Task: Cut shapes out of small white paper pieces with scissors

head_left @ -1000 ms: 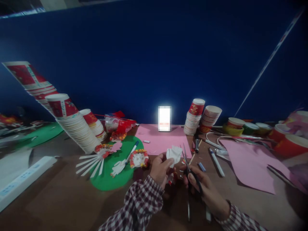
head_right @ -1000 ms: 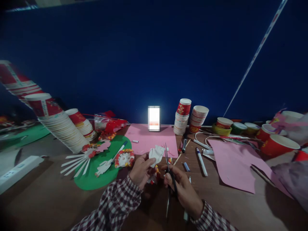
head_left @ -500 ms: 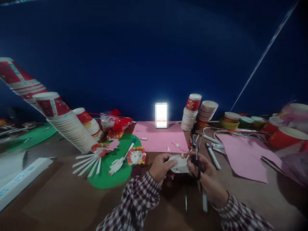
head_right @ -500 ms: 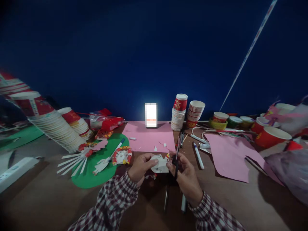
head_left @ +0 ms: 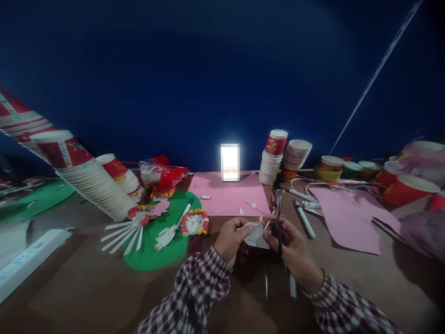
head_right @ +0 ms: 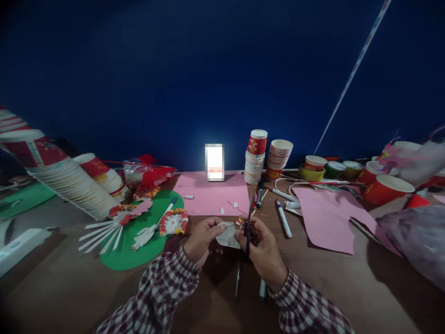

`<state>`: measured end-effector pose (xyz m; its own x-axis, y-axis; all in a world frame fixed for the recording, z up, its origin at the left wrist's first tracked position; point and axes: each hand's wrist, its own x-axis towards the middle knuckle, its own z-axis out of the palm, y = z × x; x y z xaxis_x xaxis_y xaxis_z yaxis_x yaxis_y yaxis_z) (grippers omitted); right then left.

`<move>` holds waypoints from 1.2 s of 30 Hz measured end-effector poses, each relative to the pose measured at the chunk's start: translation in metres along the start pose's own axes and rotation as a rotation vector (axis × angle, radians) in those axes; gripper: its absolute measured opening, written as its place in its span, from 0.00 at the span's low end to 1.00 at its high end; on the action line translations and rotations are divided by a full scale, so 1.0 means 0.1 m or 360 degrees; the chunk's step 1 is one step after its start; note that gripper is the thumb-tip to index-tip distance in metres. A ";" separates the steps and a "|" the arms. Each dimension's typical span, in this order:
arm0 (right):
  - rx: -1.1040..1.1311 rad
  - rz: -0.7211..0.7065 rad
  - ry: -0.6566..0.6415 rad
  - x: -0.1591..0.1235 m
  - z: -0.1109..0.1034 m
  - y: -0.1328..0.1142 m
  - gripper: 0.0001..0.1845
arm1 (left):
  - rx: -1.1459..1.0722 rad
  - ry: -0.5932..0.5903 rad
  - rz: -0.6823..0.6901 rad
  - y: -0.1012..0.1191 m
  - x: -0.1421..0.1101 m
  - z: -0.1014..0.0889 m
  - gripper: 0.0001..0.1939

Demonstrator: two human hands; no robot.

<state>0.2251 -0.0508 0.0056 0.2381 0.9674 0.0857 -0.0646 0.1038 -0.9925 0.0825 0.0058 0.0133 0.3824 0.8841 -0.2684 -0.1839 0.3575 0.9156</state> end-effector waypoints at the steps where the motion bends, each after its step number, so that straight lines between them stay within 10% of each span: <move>1: -0.0033 -0.0031 -0.0016 0.00 0.00 0.01 0.25 | -0.0009 0.0005 -0.0017 0.00 0.00 0.00 0.15; 25: -0.0716 -0.0387 -0.0099 -0.13 0.05 -0.01 0.37 | -0.0261 0.0072 -0.0030 -0.01 -0.03 0.07 0.13; 36: -0.0142 -0.0033 -0.0291 -0.09 0.07 -0.01 0.18 | -0.0390 0.0025 0.0130 -0.03 -0.01 0.00 0.17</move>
<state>0.2167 -0.0582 0.0065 0.0583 0.9919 0.1128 0.0268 0.1113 -0.9934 0.0823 0.0044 0.0110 0.3437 0.9169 -0.2028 -0.4284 0.3453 0.8350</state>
